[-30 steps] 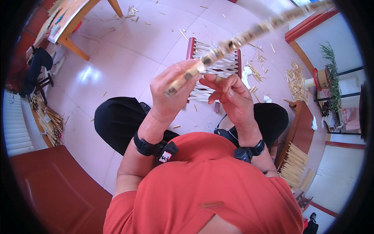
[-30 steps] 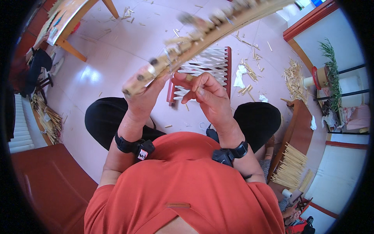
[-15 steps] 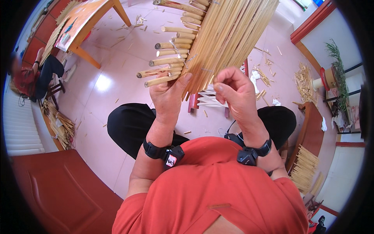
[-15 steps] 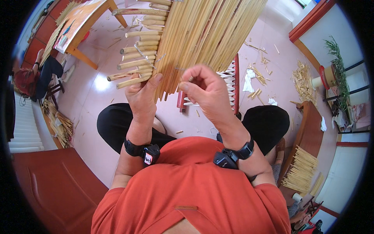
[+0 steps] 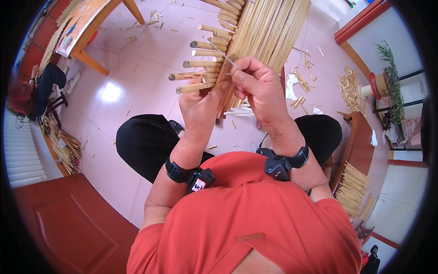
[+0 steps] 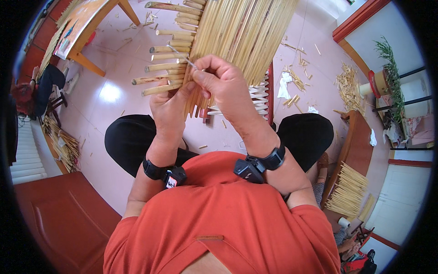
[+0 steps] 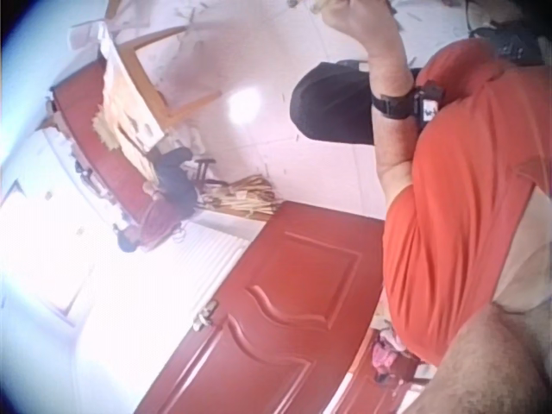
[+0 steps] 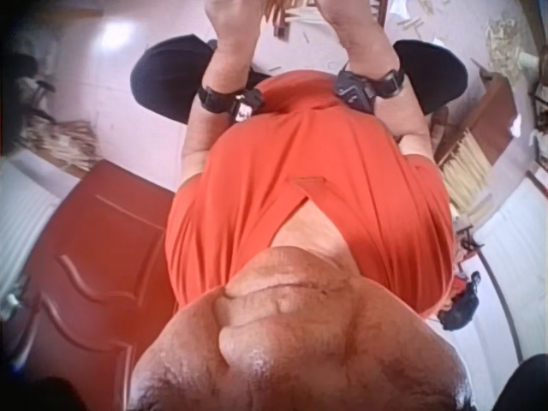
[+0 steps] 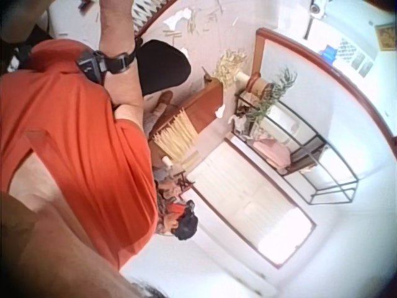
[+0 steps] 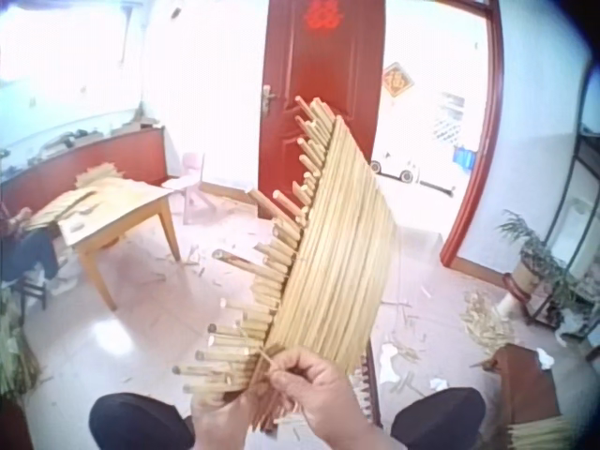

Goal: The recorder is weaving together bundles of straw using a needle and thread to create a mat.

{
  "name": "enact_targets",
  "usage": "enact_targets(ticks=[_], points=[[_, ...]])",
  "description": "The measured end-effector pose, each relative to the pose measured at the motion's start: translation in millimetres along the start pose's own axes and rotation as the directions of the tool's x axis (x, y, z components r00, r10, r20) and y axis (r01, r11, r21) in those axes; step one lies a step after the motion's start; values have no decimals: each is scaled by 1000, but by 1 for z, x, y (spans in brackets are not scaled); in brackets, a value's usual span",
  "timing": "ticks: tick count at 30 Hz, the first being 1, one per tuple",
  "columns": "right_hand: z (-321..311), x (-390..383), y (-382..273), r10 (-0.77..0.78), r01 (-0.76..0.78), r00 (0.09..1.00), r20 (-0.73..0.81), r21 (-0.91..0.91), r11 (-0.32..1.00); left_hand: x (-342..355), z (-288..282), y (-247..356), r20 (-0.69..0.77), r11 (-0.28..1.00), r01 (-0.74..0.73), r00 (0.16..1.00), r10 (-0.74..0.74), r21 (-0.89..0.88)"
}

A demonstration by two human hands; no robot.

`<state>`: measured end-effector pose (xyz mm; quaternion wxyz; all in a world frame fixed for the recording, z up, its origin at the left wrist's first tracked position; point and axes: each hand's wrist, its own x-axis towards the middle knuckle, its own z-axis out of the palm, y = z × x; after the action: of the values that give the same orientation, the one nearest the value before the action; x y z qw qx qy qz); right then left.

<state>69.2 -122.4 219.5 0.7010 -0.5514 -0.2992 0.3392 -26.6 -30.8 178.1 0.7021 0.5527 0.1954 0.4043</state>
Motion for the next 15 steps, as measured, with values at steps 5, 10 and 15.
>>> enact_targets(ticks=[5,10,15], points=[[-9,-3,13,-76,63,997,12,445,894,2,-2,5,33,999,-42,999,42,-28],[-12,-7,13,-203,195,979,-35,475,858,3,-6,9,58,995,29,998,-24,-92],[-14,-13,-4,-394,387,917,-58,362,848,2,-5,13,55,986,45,998,-36,-163]])
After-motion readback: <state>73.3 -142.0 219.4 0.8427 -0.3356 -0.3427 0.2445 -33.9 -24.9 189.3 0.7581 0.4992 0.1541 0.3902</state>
